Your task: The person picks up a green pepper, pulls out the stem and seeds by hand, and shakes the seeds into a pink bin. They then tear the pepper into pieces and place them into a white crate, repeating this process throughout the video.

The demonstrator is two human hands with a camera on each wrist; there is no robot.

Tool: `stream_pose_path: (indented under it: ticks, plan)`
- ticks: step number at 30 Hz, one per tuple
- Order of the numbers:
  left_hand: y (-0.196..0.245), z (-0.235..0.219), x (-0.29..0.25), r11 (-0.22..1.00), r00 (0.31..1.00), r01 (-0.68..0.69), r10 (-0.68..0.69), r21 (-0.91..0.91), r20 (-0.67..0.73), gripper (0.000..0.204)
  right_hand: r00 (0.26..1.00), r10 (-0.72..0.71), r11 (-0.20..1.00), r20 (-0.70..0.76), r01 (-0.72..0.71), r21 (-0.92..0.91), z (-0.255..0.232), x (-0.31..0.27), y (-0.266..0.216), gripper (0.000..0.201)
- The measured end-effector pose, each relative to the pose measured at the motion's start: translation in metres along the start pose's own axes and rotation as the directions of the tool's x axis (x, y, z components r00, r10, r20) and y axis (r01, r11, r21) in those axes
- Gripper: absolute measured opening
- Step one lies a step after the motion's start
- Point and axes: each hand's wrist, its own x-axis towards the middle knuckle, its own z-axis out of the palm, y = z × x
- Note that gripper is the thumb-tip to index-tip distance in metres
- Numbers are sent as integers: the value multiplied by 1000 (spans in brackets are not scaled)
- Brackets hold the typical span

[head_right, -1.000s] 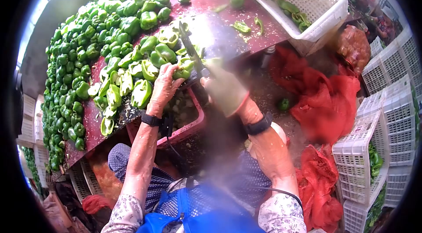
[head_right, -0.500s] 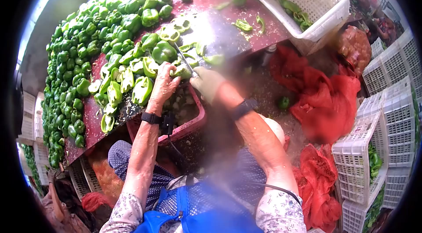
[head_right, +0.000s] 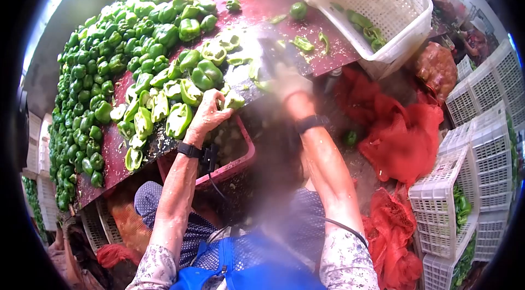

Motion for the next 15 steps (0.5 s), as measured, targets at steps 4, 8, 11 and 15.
stream_pose_path:
  ticks: [4, 8, 11, 15]
  plan:
    - [-1, 1, 3, 997, 997, -77, 77, 7, -28, 37, 981, -158, 969, -110, 133, -207, 13, 8, 6, 37]
    - [50, -18, 9, 991, 975, 133, -134, 19, 180, 35, 893, -421, 895, -161, 438, 87, 26, -12, -27, 35]
    - [33, -9, 5, 992, 990, -42, 26, 117, 139, 34, 789, -604, 791, 115, 611, -36, 67, 0, -45, 41]
    - [11, -15, -14, 978, 995, 65, -49, -198, 84, 35, 818, -563, 811, 117, 520, 270, 74, -9, -56, 49]
